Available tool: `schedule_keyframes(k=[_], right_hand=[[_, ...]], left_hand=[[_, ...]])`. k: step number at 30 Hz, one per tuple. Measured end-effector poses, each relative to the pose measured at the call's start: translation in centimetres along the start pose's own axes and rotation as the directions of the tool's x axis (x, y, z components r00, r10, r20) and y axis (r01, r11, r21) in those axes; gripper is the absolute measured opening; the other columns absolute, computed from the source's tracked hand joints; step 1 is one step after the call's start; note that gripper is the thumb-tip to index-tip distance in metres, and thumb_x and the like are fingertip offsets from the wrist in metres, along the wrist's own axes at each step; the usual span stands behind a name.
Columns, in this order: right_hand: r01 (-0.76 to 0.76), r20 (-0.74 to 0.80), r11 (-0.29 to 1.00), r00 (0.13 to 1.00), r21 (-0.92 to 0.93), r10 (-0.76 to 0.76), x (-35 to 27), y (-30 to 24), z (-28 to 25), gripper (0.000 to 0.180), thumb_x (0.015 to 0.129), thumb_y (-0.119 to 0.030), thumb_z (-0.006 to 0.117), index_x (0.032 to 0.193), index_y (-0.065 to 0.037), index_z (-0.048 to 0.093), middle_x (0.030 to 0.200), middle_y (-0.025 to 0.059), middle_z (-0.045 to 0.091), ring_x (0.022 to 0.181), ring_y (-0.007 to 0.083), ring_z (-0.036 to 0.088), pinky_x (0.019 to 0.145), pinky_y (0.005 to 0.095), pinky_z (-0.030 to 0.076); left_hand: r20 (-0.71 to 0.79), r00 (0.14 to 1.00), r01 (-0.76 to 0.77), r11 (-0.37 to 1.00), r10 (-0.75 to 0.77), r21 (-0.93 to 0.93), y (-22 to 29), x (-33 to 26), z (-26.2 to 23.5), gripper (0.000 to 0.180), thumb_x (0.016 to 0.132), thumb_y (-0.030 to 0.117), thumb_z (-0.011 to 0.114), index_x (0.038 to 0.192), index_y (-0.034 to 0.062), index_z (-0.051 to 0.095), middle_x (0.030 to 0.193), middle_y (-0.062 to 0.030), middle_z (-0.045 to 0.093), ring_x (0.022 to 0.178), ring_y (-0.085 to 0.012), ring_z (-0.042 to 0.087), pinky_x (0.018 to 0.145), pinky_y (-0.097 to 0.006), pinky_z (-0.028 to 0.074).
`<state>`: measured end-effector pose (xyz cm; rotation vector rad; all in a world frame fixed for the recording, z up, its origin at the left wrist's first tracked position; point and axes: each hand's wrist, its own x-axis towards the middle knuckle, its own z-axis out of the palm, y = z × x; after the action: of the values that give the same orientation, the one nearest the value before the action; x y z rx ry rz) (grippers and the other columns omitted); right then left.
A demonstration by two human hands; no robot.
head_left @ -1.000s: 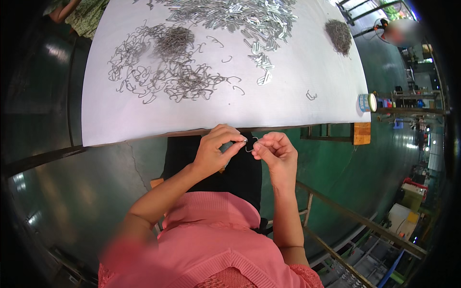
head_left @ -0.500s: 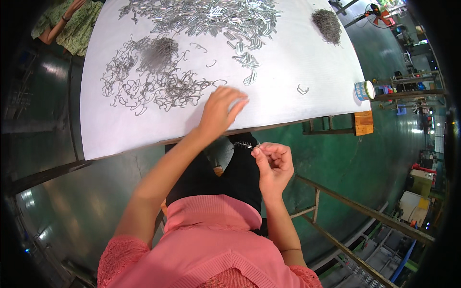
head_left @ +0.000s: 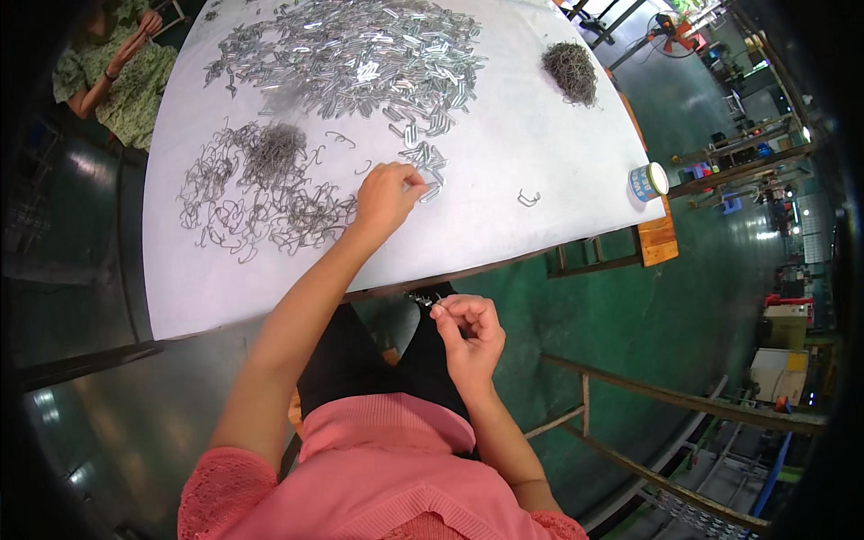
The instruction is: The person sits at a table and repeatedly picks up small metal hooks and cylindrical metal pieces. They insert the hooks into the cylinders by hand to assemble them. The person occasionally stands to hang the assembled units on a nearby metal rack before returning to the table to continue the assembly process.
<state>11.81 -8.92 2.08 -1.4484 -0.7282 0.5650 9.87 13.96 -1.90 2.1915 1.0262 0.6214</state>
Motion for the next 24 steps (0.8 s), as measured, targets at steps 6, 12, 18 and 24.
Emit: schedule_keyframes(k=[6,12,18,24], right_hand=[[0.075,-0.001,0.997,0.997,0.02,-0.075,0.3,0.4,1.1,0.014,0.081,0.005,0.067,0.086,0.001,0.055,0.087,0.0082,0.065,0.073,0.0086,0.062,0.065,0.0212,0.052],[0.086,0.073,0.993,0.994,-0.081,-0.08,0.1,0.3,1.5,0.018,0.082,0.009,0.064,0.088,0.0,0.05,0.092,0.0094,0.062,0.081,0.0099,0.061,0.071,0.0225,0.052],[0.163,0.04,0.975,0.987,-0.149,-0.158,0.1,0.3,2.4,0.015,0.081,0.006,0.067,0.086,-0.001,0.055,0.088,0.0084,0.064,0.075,0.0106,0.061,0.067,0.0229,0.052],[0.213,0.148,0.939,0.973,-0.269,-0.179,-0.2,0.9,2.9,0.009,0.086,-0.004,0.064,0.091,-0.002,0.057,0.091,0.0086,0.062,0.077,0.0122,0.06,0.065,0.0228,0.05]], left_hand=[[0.391,0.906,0.406,0.593,-0.161,-0.696,2.4,-8.9,-4.2,0.016,0.083,0.013,0.069,0.095,0.0025,0.067,0.087,-0.0012,0.066,0.082,-0.0084,0.059,0.073,-0.026,0.047],[0.414,0.89,0.45,0.513,-0.192,-0.731,3.4,-12.3,-5.4,0.016,0.085,0.01,0.067,0.097,-0.0011,0.063,0.091,-0.0048,0.066,0.089,-0.0099,0.061,0.078,-0.023,0.048],[0.324,0.931,0.354,0.63,-0.168,-0.691,3.8,-13.9,-6.1,0.013,0.084,0.009,0.066,0.094,0.0013,0.064,0.091,-0.0032,0.066,0.087,-0.0104,0.061,0.076,-0.025,0.048],[-0.056,0.998,-0.023,0.793,-0.014,-0.608,2.6,-15.6,-5.6,0.011,0.078,0.01,0.071,0.087,0.0062,0.066,0.105,-0.0061,0.06,0.097,-0.019,0.055,0.084,-0.031,0.044]])
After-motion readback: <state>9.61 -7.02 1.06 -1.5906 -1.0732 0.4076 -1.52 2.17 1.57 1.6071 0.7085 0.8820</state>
